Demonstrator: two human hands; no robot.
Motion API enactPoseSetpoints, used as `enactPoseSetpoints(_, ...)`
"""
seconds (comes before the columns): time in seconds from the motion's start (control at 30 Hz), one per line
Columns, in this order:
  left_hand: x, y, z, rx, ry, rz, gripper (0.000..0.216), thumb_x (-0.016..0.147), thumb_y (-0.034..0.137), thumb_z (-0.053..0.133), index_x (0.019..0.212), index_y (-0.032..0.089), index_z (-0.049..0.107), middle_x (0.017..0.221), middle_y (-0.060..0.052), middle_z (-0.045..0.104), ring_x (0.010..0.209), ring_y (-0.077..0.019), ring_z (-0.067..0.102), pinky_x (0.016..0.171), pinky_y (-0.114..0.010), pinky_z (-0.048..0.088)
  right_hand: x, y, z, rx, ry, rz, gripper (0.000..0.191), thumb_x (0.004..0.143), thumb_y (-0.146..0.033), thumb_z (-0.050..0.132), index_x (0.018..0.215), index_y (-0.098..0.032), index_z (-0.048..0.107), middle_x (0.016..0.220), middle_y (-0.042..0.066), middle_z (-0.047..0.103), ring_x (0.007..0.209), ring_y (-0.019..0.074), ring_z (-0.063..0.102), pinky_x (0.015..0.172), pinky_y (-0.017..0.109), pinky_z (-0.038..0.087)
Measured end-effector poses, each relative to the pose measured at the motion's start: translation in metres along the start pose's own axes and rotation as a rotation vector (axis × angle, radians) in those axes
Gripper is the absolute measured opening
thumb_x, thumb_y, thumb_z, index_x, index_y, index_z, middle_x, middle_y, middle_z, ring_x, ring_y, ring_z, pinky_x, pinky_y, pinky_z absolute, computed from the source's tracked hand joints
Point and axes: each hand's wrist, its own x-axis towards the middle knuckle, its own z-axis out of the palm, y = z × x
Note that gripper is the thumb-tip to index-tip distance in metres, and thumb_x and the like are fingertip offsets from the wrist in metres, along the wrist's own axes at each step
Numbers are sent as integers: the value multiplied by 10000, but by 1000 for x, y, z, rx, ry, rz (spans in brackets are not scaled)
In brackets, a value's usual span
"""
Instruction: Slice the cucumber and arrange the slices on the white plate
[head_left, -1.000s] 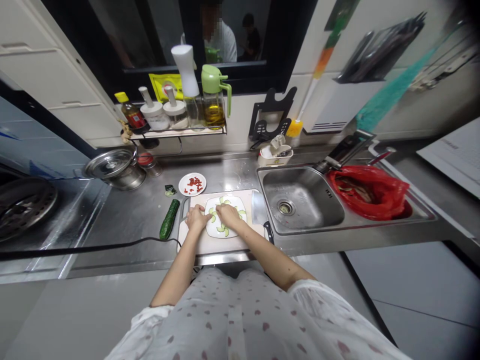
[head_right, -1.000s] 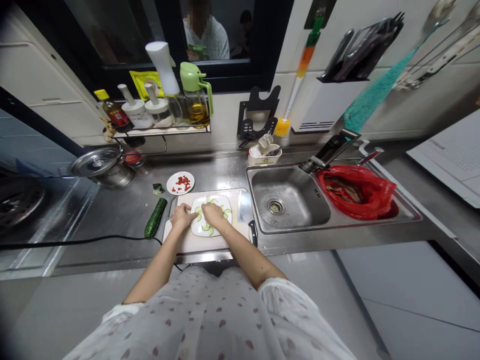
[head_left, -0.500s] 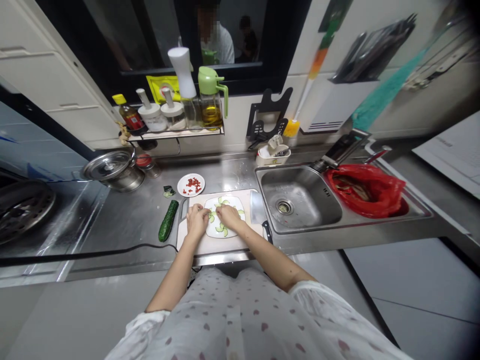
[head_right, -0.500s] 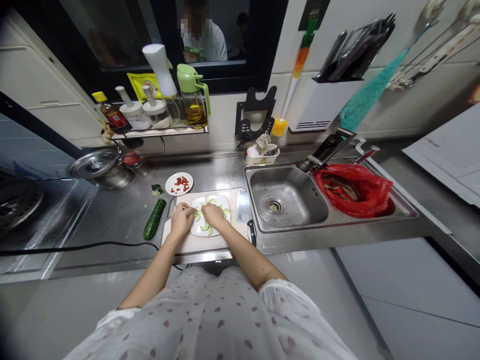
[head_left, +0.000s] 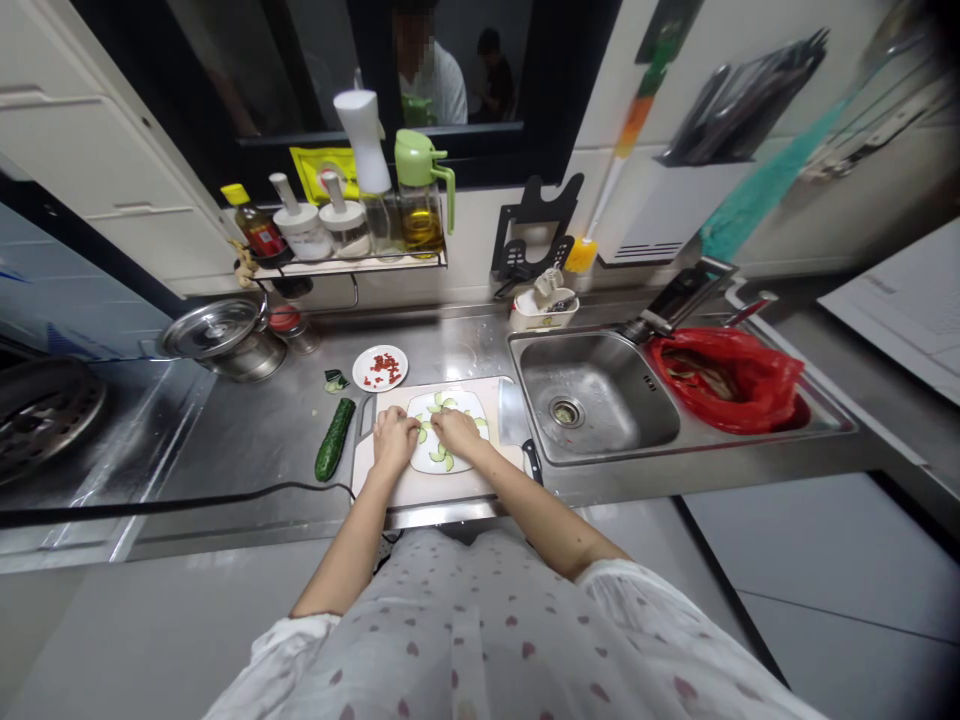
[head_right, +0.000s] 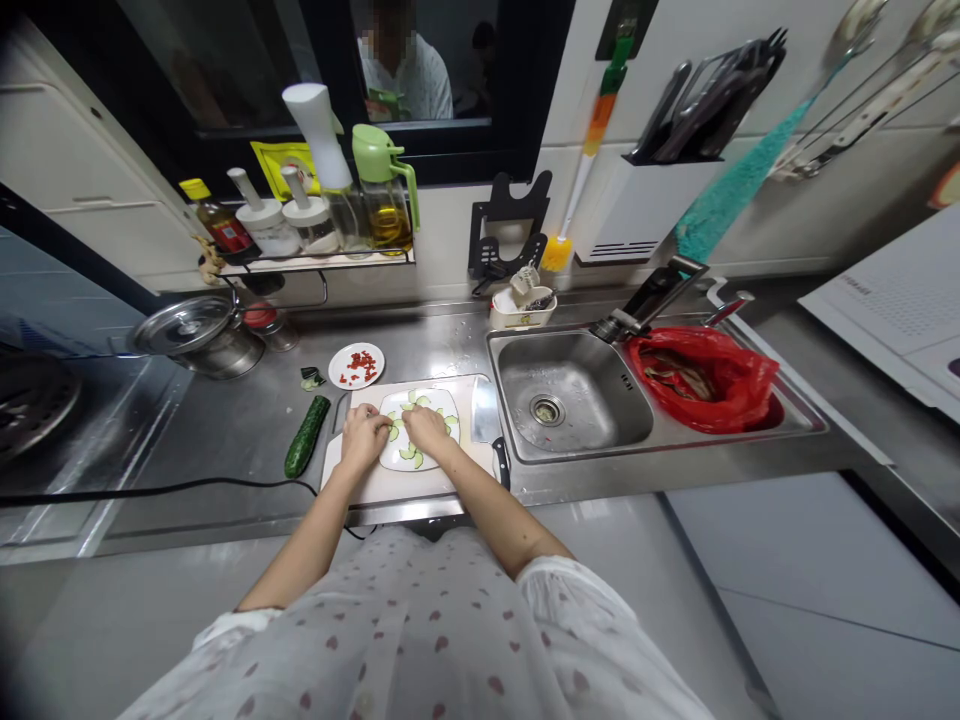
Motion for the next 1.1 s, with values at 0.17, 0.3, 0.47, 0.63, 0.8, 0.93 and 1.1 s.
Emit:
enactPoseSetpoints(0.17,1,-4,-2,-141,140,-101,265,788,182,559,954,243,757,1035,-97,574,1034,-277,512,930,-411,414,-16,14,-14,262,245,21,277,945,-248,436,1101,-200,660,1128,79,667,945,187,614,780,270,432)
enactPoseSetpoints(0.3,0,-14,-5,-272,323,-238,265,778,202,559,977,225,733,1007,-88,589,1008,-263,547,942,-400,422,-41,44,-27,451,477,59,262,919,-274,455,1018,-197,685,993,62,702,843,175,620,769,271,438)
enactPoseSetpoints(0.47,-1,-26,-9,-445,454,-324,266,777,255,561,994,210,707,946,-71,605,907,-222,577,853,-356,463,-78,78,-24,527,618,128,276,877,-322,476,950,-190,708,865,54,713,739,177,614,723,274,442)
enactPoseSetpoints(0.63,-1,-25,-10,-554,525,-357,242,768,290,577,951,194,704,909,-61,622,829,-193,568,814,-332,467,-98,81,-8,541,603,157,295,877,-352,471,929,-186,709,801,54,710,709,182,614,695,272,453)
enactPoseSetpoints(0.8,5,-20,-3,-661,523,-406,255,754,316,592,943,187,704,847,-43,627,763,-172,556,790,-317,461,-103,50,3,558,507,97,261,890,-295,458,908,-202,701,872,57,721,800,193,644,742,278,467)
enactPoseSetpoints(0.93,20,-20,0,-769,537,-422,267,734,318,604,938,170,693,790,-22,611,688,-141,525,721,-281,452,-103,23,11,545,358,-5,249,907,-275,450,890,-213,690,888,50,719,803,182,641,738,269,464)
enactPoseSetpoints(1.1,56,-42,-16,-821,729,-558,307,722,286,592,987,146,660,699,25,535,616,-104,474,667,-244,432,-104,18,13,545,315,-46,241,921,-295,453,897,-212,678,890,49,712,825,178,640,760,269,461)
